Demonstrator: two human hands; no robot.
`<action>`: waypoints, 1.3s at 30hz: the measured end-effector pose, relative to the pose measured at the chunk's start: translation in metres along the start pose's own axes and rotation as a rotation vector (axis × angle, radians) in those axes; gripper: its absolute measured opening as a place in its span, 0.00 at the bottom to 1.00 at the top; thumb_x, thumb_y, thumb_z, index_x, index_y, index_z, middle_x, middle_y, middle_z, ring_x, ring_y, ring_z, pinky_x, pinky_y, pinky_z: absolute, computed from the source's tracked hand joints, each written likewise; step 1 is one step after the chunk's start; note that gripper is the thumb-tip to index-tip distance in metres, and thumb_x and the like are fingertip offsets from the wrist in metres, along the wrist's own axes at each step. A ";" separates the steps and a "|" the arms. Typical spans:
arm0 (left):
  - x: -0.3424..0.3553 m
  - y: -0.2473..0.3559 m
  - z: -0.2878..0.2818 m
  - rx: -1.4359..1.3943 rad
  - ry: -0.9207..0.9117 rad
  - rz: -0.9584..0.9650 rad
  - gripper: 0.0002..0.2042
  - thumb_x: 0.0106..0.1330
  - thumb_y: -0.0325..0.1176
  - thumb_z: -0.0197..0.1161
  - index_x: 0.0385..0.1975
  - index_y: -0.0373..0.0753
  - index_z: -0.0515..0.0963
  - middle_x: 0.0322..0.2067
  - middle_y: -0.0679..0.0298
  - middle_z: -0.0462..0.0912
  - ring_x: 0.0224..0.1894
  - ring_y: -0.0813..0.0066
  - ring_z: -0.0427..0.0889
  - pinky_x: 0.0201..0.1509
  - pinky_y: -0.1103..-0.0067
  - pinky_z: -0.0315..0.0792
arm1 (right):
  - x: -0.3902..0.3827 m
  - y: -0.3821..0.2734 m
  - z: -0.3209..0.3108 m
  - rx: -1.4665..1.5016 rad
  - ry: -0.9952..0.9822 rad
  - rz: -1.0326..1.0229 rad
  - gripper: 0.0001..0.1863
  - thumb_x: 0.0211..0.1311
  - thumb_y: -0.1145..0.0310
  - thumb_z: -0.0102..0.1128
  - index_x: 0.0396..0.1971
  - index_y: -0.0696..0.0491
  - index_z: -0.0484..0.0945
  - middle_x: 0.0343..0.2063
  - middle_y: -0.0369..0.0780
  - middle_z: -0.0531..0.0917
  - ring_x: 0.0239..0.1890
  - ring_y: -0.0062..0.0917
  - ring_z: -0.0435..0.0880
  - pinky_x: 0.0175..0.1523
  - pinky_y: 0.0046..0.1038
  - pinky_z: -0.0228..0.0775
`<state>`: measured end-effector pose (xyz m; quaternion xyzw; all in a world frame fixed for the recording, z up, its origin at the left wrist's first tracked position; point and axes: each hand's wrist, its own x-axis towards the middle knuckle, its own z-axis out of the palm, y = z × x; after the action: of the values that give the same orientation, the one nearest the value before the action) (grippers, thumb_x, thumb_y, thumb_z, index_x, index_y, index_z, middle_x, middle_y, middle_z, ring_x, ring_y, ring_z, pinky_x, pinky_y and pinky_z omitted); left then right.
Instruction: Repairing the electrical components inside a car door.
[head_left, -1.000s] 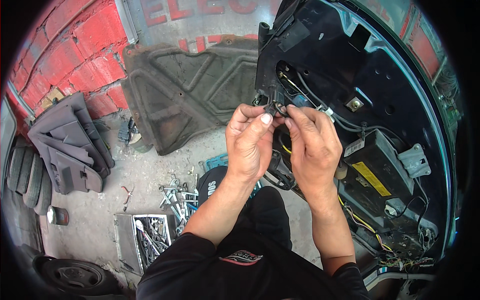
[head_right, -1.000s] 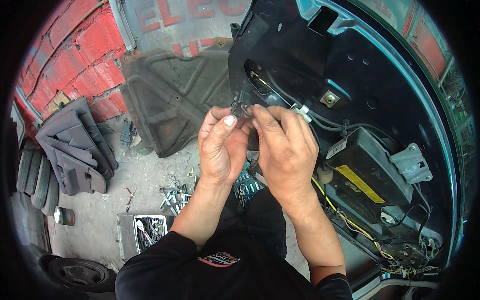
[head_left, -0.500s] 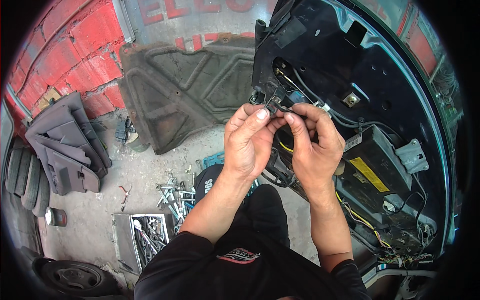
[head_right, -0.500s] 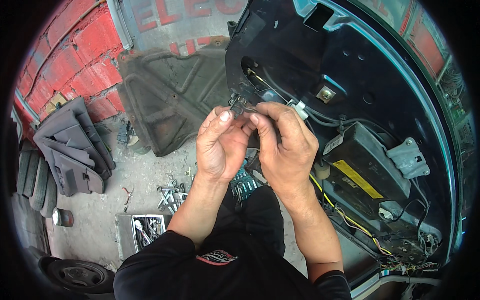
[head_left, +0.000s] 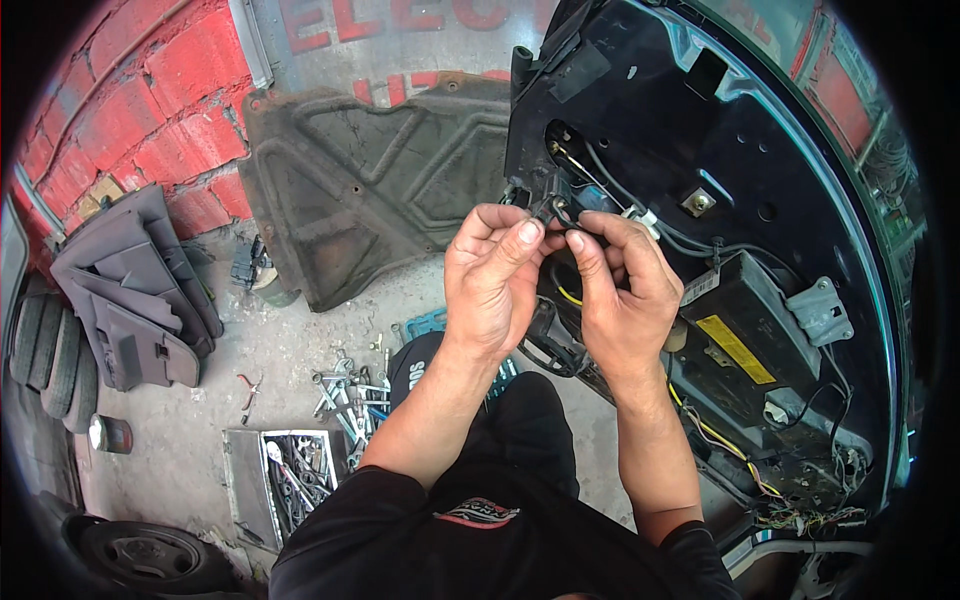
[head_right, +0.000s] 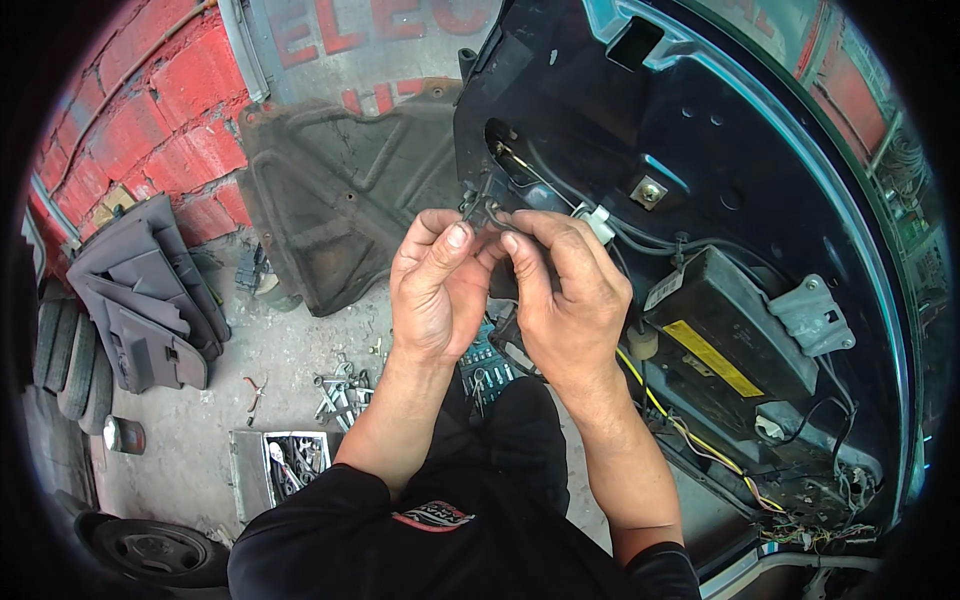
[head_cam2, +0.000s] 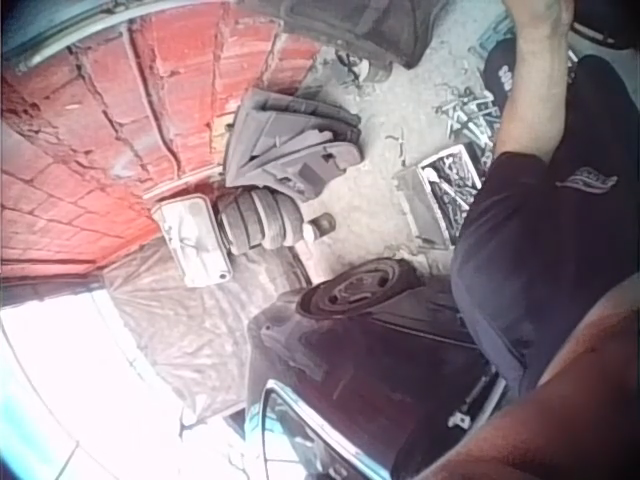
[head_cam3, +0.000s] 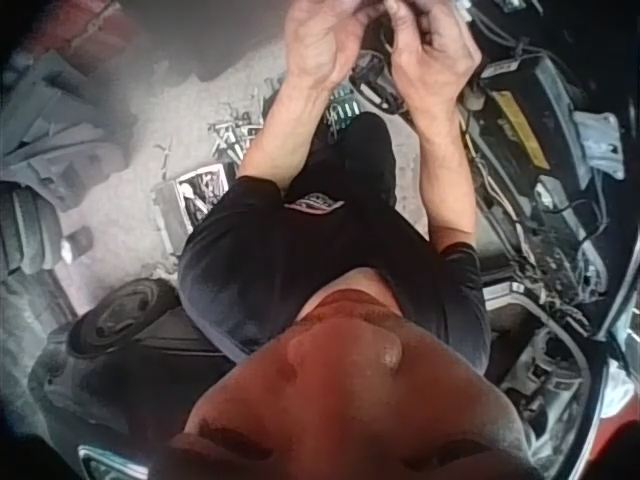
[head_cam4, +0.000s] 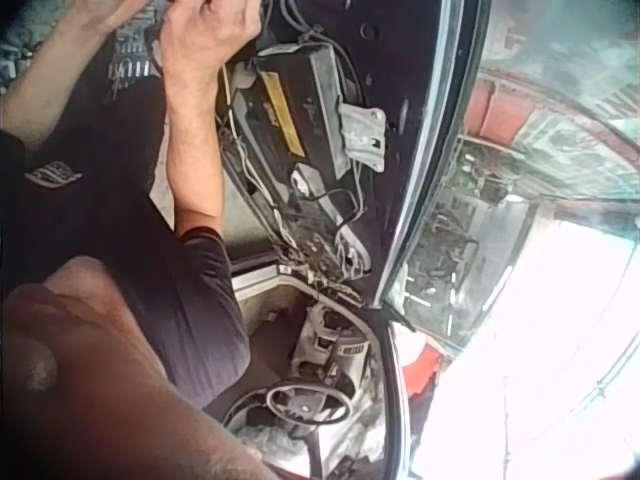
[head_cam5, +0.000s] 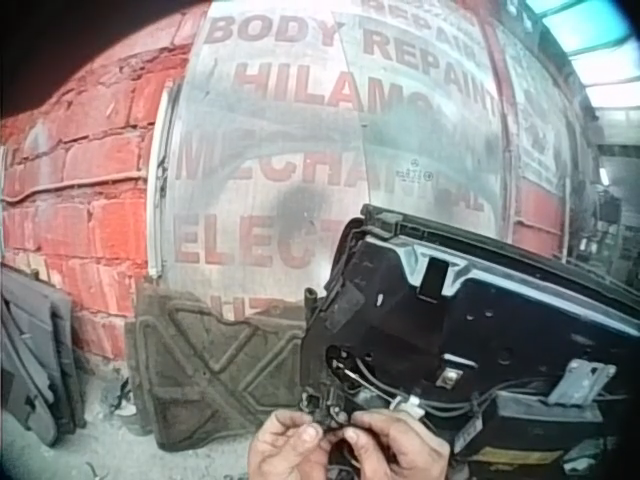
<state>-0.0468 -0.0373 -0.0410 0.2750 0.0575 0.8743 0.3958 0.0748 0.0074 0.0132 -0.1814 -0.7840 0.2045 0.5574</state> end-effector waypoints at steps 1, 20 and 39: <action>-0.001 0.000 0.001 0.014 0.014 0.009 0.06 0.74 0.23 0.68 0.47 0.34 0.82 0.45 0.54 0.90 0.51 0.65 0.89 0.62 0.65 0.81 | 0.000 0.000 0.000 -0.006 0.001 -0.005 0.09 0.66 0.78 0.73 0.44 0.58 0.87 0.40 0.43 0.91 0.40 0.30 0.92 0.44 0.28 0.84; 0.028 -0.002 0.022 1.509 -0.074 1.055 0.08 0.54 0.18 0.75 0.33 0.34 0.86 0.36 0.57 0.89 0.45 0.56 0.85 0.50 0.68 0.80 | -0.009 0.000 -0.002 -0.076 0.019 -0.065 0.12 0.68 0.79 0.69 0.50 0.58 0.89 0.57 0.52 0.87 0.51 0.40 0.93 0.51 0.31 0.87; 0.002 0.005 0.013 1.731 -0.350 1.391 0.09 0.50 0.29 0.73 0.31 0.37 0.84 0.46 0.57 0.87 0.61 0.54 0.70 0.55 0.61 0.74 | 0.018 -0.012 -0.027 0.205 -0.240 0.178 0.19 0.65 0.71 0.77 0.54 0.60 0.86 0.44 0.39 0.88 0.32 0.19 0.80 0.39 0.22 0.75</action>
<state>-0.0443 -0.0406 -0.0273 0.5483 0.4228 0.5202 -0.4999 0.0941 0.0095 0.0425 -0.1667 -0.8009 0.3518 0.4551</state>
